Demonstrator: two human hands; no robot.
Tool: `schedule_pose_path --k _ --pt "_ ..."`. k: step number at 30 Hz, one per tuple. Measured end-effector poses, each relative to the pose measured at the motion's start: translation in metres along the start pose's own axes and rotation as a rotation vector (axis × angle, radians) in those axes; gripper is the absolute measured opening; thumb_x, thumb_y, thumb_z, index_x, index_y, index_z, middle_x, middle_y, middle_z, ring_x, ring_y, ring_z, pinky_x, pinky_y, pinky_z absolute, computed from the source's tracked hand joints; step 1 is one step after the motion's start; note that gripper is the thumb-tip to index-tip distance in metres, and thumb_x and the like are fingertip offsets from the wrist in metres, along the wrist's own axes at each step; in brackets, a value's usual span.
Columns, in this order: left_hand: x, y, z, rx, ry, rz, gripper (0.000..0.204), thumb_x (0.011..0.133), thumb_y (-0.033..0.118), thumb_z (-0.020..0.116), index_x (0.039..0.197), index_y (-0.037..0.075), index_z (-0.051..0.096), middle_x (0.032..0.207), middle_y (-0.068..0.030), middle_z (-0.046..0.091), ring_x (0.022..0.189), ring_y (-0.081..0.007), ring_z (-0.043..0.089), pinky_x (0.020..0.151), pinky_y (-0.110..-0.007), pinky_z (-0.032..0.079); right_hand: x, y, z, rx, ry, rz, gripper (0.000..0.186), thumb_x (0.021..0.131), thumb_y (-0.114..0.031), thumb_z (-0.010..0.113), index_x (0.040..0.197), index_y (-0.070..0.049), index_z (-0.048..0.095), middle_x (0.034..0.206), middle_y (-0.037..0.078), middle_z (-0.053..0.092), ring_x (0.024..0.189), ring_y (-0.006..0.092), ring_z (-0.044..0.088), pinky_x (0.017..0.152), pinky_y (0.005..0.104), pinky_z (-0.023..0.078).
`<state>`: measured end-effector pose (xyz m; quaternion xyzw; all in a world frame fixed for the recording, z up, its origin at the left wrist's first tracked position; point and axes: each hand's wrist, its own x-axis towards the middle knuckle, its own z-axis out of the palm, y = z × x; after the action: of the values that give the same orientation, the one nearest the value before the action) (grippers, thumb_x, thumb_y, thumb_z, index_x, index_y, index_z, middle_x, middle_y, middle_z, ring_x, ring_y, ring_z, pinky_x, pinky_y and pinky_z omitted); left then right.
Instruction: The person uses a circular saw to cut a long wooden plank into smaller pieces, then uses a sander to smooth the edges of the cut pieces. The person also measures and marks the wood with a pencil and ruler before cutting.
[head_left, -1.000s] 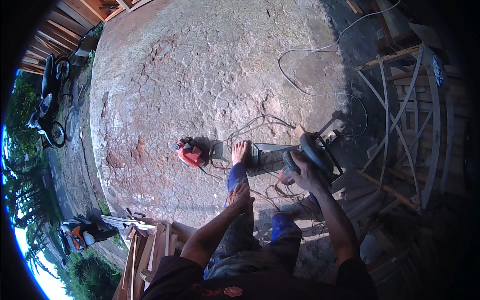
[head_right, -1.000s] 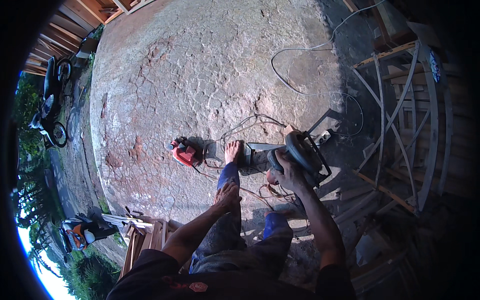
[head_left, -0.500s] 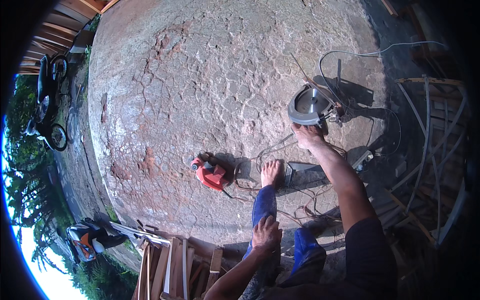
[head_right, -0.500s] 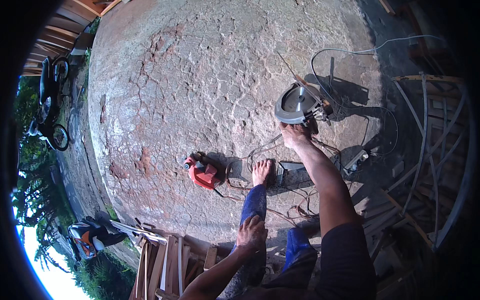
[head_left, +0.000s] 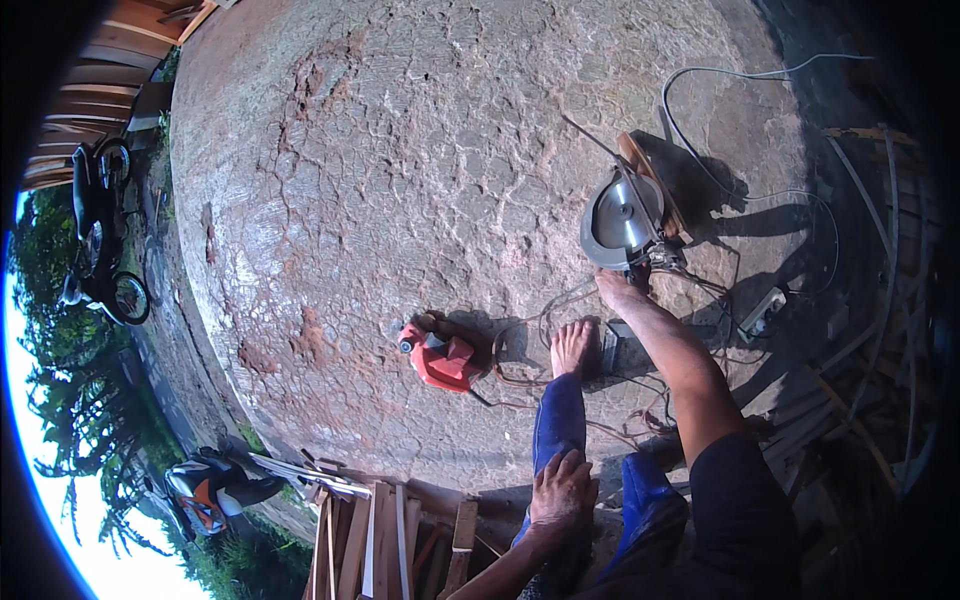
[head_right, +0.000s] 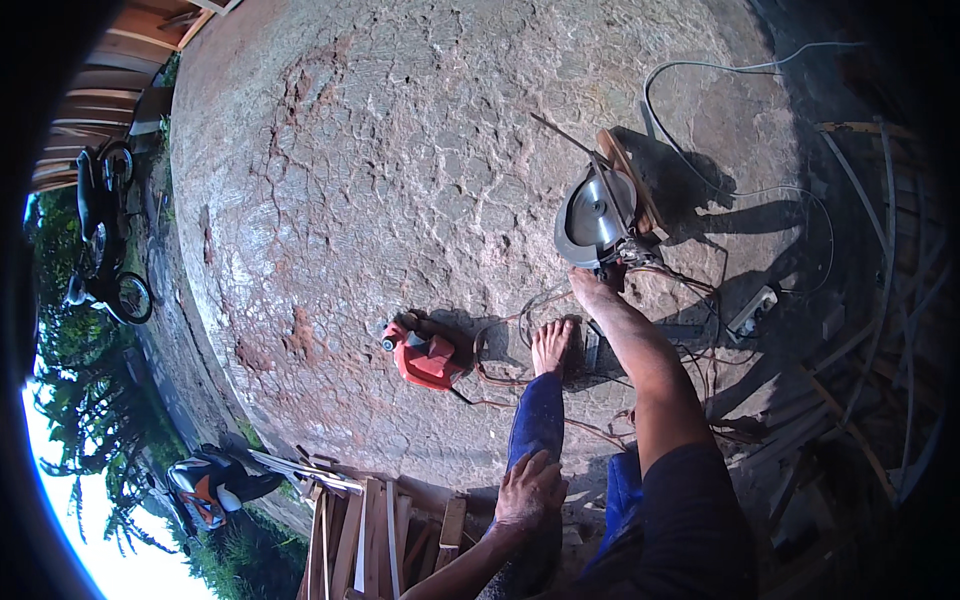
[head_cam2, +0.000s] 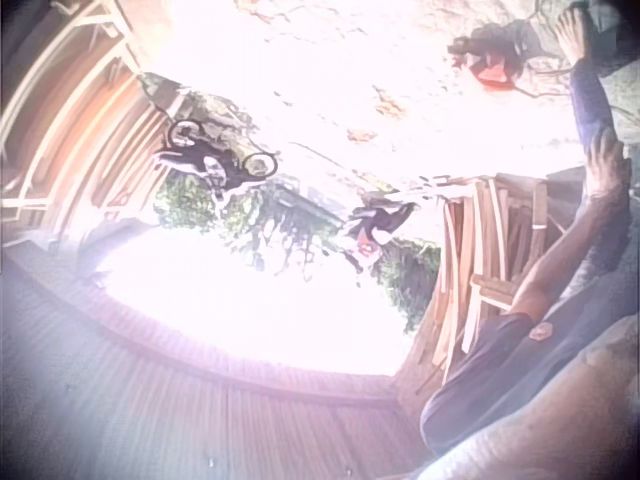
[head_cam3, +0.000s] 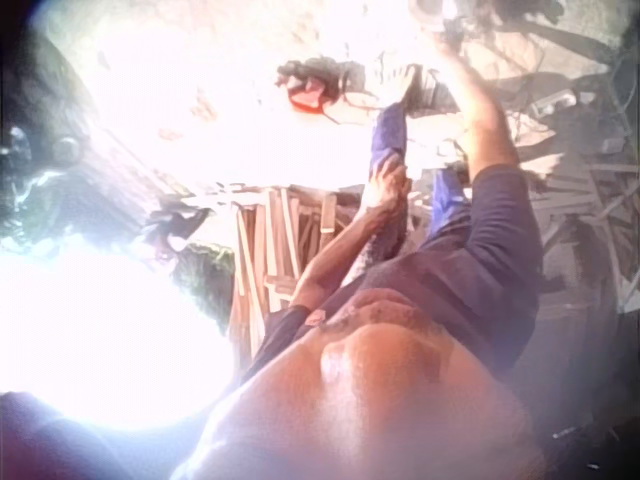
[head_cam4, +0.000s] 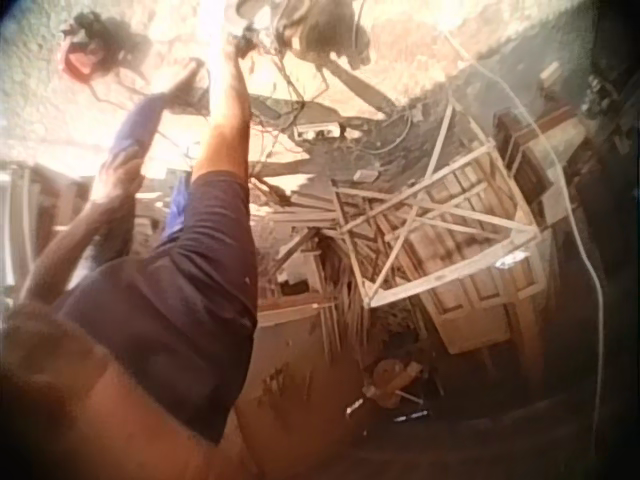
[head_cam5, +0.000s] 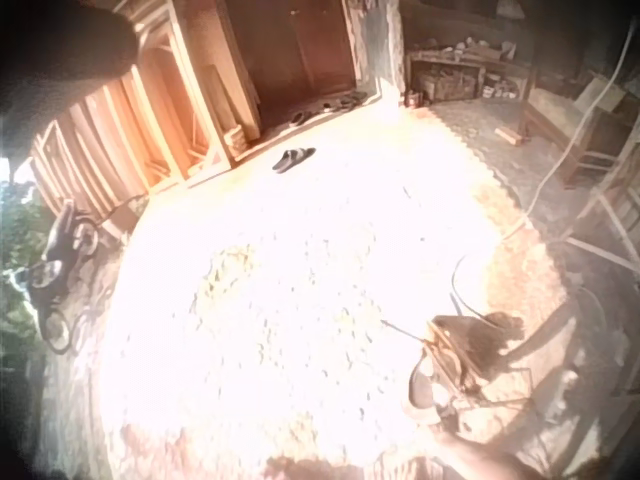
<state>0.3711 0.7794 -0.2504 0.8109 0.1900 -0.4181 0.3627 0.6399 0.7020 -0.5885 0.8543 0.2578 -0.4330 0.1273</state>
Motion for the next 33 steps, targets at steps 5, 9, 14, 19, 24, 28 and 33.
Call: schedule_pose_path --k 5,9,14,19,24,28,33 --pt "0.003 0.001 -0.008 -0.014 -0.014 -0.032 0.038 0.094 0.034 0.063 0.127 0.015 0.064 0.148 -0.0092 0.049 0.141 -0.0332 0.042 0.113 -0.051 0.037 0.042 -0.016 0.092 0.011 0.159 0.002 0.036 0.090 -0.013 0.060 0.125 -0.009 0.052 0.121 0.016 0.056 0.116 0.0365 0.053 0.093 0.0566 0.042" --pt "0.008 0.001 -0.006 -0.011 -0.044 -0.054 0.041 0.093 0.037 0.065 0.129 0.017 0.063 0.149 -0.0091 0.049 0.142 -0.0326 0.042 0.112 -0.053 0.038 0.073 -0.031 0.156 -0.001 0.299 0.031 0.023 0.088 -0.015 0.065 0.110 -0.008 0.067 0.104 0.012 0.067 0.101 0.0329 0.065 0.081 0.0521 0.052" --pt "0.013 0.003 -0.005 0.008 0.011 -0.068 0.040 0.092 0.037 0.067 0.127 0.018 0.067 0.148 -0.0103 0.052 0.140 -0.0322 0.045 0.112 -0.051 0.040 0.079 -0.052 0.177 -0.158 0.705 -0.018 0.010 0.087 -0.017 0.065 0.093 -0.014 0.073 0.088 0.010 0.072 0.082 0.0235 0.070 0.066 0.0437 0.053" --pt "0.017 0.002 -0.004 0.082 0.053 -0.079 0.039 0.090 0.038 0.068 0.124 0.017 0.069 0.145 -0.0108 0.055 0.135 -0.0331 0.050 0.110 -0.050 0.042 -0.035 -0.085 0.038 -0.071 -0.017 -0.185 0.061 0.100 -0.029 0.044 0.154 0.000 0.039 0.164 0.020 0.031 0.152 0.0408 0.024 0.121 0.0624 0.013" --pt "0.021 0.030 0.001 0.207 -0.036 0.079 0.036 0.087 0.036 0.068 0.115 0.014 0.072 0.130 -0.0131 0.064 0.120 -0.0354 0.060 0.101 -0.050 0.048 -0.189 -0.089 0.084 0.684 0.077 -0.025 0.041 0.095 -0.028 0.049 0.129 -0.008 0.060 0.131 0.013 0.061 0.123 0.0318 0.056 0.095 0.0525 0.048" --pt "0.044 -0.024 0.029 0.142 0.011 0.508 0.023 0.088 0.032 0.065 0.092 0.009 0.067 0.090 -0.0179 0.066 0.087 -0.0405 0.065 0.077 -0.052 0.053 -0.362 -0.053 0.078 0.996 0.075 0.101 0.034 0.093 -0.024 0.053 0.122 -0.008 0.064 0.116 0.019 0.068 0.108 0.0382 0.066 0.087 0.0540 0.055" --pt "0.040 -0.044 0.049 0.419 -0.074 0.809 0.037 0.087 0.032 0.070 0.111 0.005 0.063 0.095 -0.0184 0.068 0.095 -0.0394 0.066 0.087 -0.049 0.051 -0.558 -0.010 0.199 1.281 0.487 0.793 0.035 0.091 -0.024 0.052 0.116 -0.005 0.066 0.093 0.022 0.073 0.086 0.0401 0.071 0.076 0.0537 0.056"
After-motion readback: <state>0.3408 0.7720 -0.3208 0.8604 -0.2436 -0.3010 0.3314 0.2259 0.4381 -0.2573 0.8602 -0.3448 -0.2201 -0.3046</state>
